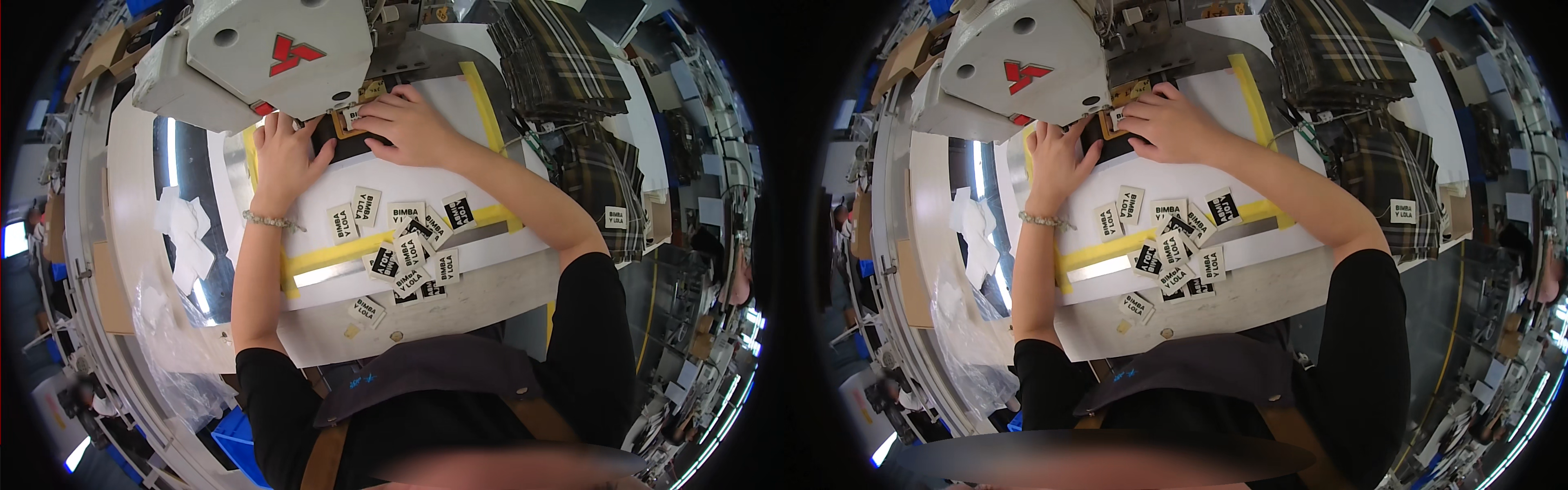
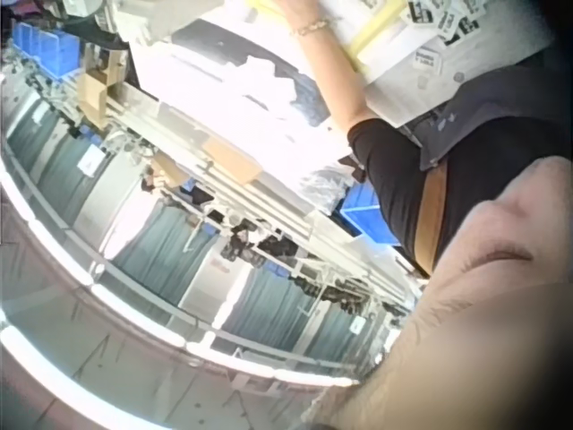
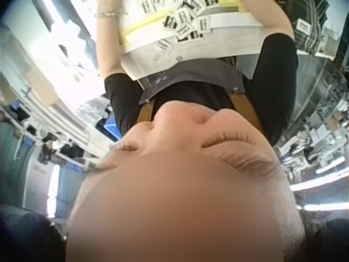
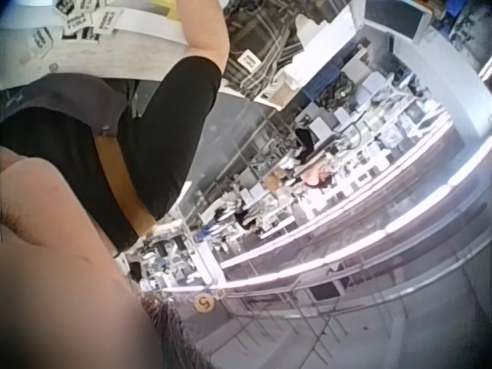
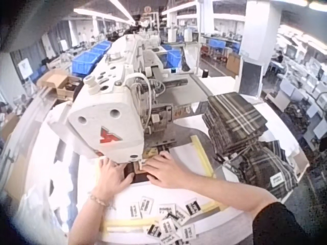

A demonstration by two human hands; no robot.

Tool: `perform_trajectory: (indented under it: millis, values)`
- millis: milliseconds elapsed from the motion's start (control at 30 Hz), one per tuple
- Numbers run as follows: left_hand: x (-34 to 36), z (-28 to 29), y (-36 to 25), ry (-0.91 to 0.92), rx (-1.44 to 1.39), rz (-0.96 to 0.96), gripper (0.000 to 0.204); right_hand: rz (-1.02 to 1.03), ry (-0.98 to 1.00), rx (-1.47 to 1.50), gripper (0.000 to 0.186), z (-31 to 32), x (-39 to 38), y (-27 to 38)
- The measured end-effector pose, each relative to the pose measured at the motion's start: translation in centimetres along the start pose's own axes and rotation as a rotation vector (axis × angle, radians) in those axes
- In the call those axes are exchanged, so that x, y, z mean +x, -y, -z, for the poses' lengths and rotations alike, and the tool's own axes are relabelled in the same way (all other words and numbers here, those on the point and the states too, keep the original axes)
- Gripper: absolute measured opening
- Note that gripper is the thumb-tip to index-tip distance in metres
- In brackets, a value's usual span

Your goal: Sewing labels onto plaid fabric pieces using an industrial sewing machine.

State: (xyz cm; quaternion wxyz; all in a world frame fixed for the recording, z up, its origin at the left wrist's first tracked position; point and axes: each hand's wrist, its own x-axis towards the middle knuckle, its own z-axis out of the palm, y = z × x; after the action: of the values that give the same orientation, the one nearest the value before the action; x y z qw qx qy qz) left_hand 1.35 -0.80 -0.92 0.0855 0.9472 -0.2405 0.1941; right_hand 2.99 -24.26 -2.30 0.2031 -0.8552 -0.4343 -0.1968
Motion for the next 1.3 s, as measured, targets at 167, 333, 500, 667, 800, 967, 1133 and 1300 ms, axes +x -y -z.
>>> perform_trajectory:
  millis: [167,333,500,667,800,967,1133,1300]
  values:
    - [-0.1,-0.2,0.1,0.0,-0.007,0.0,0.039,-0.023,0.012,-0.017,0.024,0.2,-0.2,-0.1]
    - [0.1,-0.2,0.0,0.015,-0.003,0.009,0.038,-0.023,-0.021,-0.007,0.022,0.1,-0.1,-0.1]
    - [0.2,-0.3,0.1,-0.003,0.01,0.005,0.036,-0.023,-0.021,-0.009,0.021,0.3,-0.2,0.0]
    - [0.1,-0.5,0.2,-0.014,0.003,0.007,0.033,-0.026,-0.027,0.013,0.021,0.1,-0.1,0.0]
    - [0.2,-0.5,0.1,-0.027,-0.004,0.008,0.031,-0.024,-0.041,0.017,0.021,0.0,-0.2,-0.1]
    - [0.1,-0.3,-0.1,-0.024,-0.013,0.012,0.031,-0.017,-0.054,0.025,0.017,0.1,-0.2,0.2]
    - [0.2,-0.8,0.0,-0.066,-0.018,-0.023,0.031,-0.035,-0.016,0.026,0.019,-0.1,-0.3,0.0]
    - [0.2,-1.0,0.2,-0.073,-0.029,-0.008,0.027,-0.025,-0.049,0.025,0.019,-0.2,-0.3,-0.1]
